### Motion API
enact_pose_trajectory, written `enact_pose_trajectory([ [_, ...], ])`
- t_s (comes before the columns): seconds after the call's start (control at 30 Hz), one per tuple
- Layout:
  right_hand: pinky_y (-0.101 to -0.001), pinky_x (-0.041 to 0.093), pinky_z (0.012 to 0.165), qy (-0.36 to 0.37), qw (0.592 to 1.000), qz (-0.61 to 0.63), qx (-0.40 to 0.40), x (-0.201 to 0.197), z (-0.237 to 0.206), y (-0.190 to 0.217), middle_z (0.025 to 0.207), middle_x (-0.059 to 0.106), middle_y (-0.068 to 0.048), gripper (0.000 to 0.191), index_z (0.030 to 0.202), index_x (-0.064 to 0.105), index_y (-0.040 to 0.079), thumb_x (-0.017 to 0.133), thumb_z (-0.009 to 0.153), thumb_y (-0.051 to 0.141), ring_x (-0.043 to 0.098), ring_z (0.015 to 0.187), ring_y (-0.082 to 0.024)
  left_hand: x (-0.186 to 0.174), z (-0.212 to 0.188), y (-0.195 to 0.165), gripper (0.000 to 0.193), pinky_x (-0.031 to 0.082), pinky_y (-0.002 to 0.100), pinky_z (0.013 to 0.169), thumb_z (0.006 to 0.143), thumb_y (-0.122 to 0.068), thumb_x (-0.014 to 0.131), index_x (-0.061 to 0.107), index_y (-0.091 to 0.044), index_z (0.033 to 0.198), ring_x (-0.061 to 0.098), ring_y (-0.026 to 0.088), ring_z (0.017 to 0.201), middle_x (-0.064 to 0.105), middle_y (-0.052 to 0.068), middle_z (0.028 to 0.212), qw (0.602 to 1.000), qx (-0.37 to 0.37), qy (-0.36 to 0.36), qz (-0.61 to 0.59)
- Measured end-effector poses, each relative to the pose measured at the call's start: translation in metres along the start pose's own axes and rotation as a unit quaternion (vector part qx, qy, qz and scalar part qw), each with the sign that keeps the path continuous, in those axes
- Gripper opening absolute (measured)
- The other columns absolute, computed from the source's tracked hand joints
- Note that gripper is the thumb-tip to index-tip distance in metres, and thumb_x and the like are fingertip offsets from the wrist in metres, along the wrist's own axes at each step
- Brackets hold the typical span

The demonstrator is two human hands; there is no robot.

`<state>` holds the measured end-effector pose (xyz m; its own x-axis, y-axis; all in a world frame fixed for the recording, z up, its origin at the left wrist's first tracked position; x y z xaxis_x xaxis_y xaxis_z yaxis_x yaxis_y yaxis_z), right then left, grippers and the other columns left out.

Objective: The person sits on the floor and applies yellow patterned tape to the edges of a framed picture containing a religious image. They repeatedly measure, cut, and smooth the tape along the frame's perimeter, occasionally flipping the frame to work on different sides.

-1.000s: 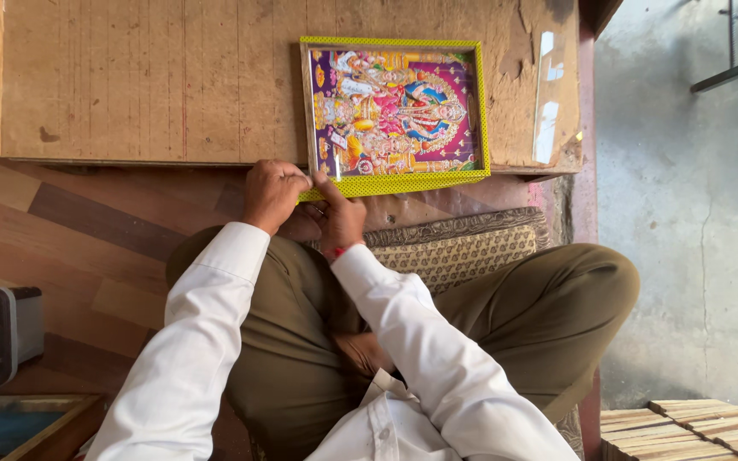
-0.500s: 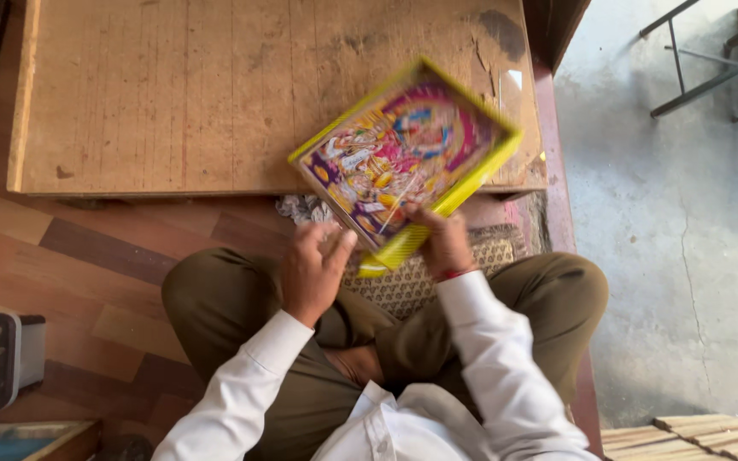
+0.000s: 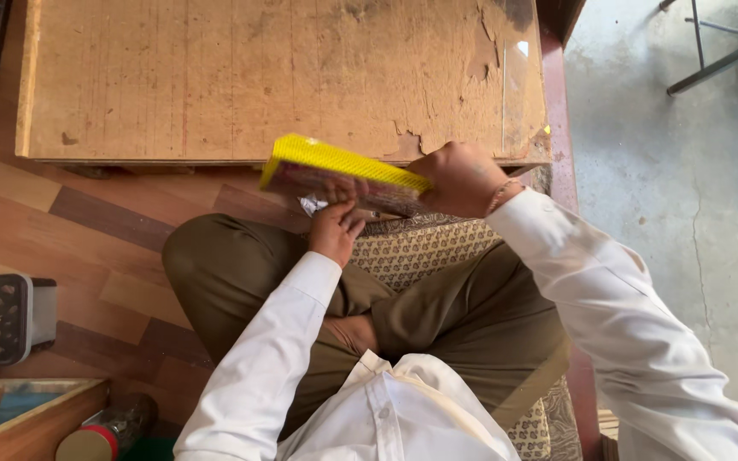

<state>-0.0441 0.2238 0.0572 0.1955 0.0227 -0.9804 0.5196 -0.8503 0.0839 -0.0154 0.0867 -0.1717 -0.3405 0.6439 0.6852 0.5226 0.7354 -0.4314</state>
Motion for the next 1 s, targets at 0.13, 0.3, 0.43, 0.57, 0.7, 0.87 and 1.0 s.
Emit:
enact_pose_trajectory([
  [0.13, -0.0487, 0.058, 0.066, 0.045, 0.997, -0.068, 0.000, 0.020, 0.027, 0.009, 0.083, 0.074, -0.012, 0.032, 0.106, 0.074, 0.021, 0.073, 0.074, 0.025, 0.073, 0.078, -0.034, 0.005, -0.027, -0.006, 0.021, 0.050, 0.040, 0.082, 0.093, -0.013, 0.070, 0.071, -0.003, 0.111, 0.061, 0.021, 0.091, 0.070, 0.008, 0.104, 0.972, 0.043, -0.024, 0.229],
  [0.3, -0.0471, 0.059, 0.074, 0.088, 0.995, -0.052, -0.014, 0.040, 0.042, 0.021, 0.088, 0.075, -0.011, 0.024, 0.104, 0.074, 0.020, 0.072, 0.081, 0.028, 0.073, 0.084, -0.032, 0.122, -0.173, -0.077, 0.022, 0.056, 0.038, 0.092, 0.091, -0.006, 0.070, 0.071, 0.000, 0.112, 0.071, 0.030, 0.102, 0.074, 0.016, 0.114, 0.582, 0.556, 0.089, 0.587],
  [0.43, -0.0455, 0.059, 0.075, 0.111, 0.990, -0.079, -0.020, 0.043, 0.048, 0.030, 0.092, 0.075, -0.011, 0.025, 0.106, 0.074, 0.019, 0.073, 0.083, 0.030, 0.073, 0.087, -0.031, 0.176, -0.166, -0.118, 0.015, 0.041, 0.050, 0.104, 0.085, -0.007, 0.071, 0.071, -0.001, 0.099, 0.072, 0.028, 0.088, 0.075, 0.014, 0.099, 0.424, 0.584, 0.080, 0.688],
  [0.57, -0.0460, 0.058, 0.073, 0.065, 0.997, -0.024, -0.017, 0.029, 0.042, 0.029, 0.092, 0.075, -0.008, 0.039, 0.116, 0.075, 0.025, 0.077, 0.078, 0.035, 0.073, 0.085, -0.031, 0.163, -0.108, -0.126, 0.008, 0.038, 0.047, 0.091, 0.087, -0.010, 0.074, 0.075, -0.007, 0.080, 0.068, 0.023, 0.069, 0.075, 0.009, 0.076, 0.497, 0.387, 0.078, 0.773],
  [0.7, -0.0378, 0.059, 0.074, 0.077, 0.990, 0.102, 0.060, 0.035, 0.022, -0.006, 0.090, 0.078, -0.003, 0.032, 0.103, 0.079, 0.017, 0.082, 0.083, 0.041, 0.073, 0.076, -0.021, 0.153, -0.097, -0.124, 0.018, 0.037, 0.041, 0.079, 0.090, -0.017, 0.074, 0.074, -0.009, 0.074, 0.064, 0.022, 0.059, 0.073, 0.009, 0.068, 0.530, 0.382, 0.059, 0.755],
  [0.87, -0.0281, 0.056, 0.065, -0.107, 0.899, 0.413, 0.101, 0.029, -0.016, -0.060, 0.085, 0.079, -0.005, 0.017, 0.101, 0.080, 0.005, 0.082, 0.089, 0.017, 0.068, 0.074, -0.008, 0.148, -0.086, -0.121, 0.022, 0.039, 0.040, 0.084, 0.090, -0.019, 0.074, 0.074, -0.009, 0.070, 0.065, 0.022, 0.060, 0.073, 0.010, 0.067, 0.544, 0.357, 0.043, 0.758],
  [1.0, -0.0280, 0.052, 0.061, -0.127, 0.848, 0.488, 0.163, 0.062, -0.024, -0.080, 0.079, 0.075, -0.007, 0.022, 0.098, 0.079, 0.000, 0.080, 0.089, 0.020, 0.064, 0.069, -0.009, 0.147, -0.085, -0.117, 0.022, 0.039, 0.043, 0.084, 0.088, -0.021, 0.077, 0.074, -0.009, 0.070, 0.066, 0.027, 0.063, 0.073, 0.013, 0.068, 0.547, 0.354, 0.038, 0.758],
])
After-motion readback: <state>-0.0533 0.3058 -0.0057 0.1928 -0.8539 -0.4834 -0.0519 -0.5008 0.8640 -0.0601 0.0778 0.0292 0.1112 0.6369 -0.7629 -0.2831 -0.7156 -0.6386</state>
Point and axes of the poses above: each hand's wrist, its own z-axis towards the middle knuckle, its own x-axis out of the palm, y = z × x, the point moved 10 cm from there along z, towards the middle knuckle
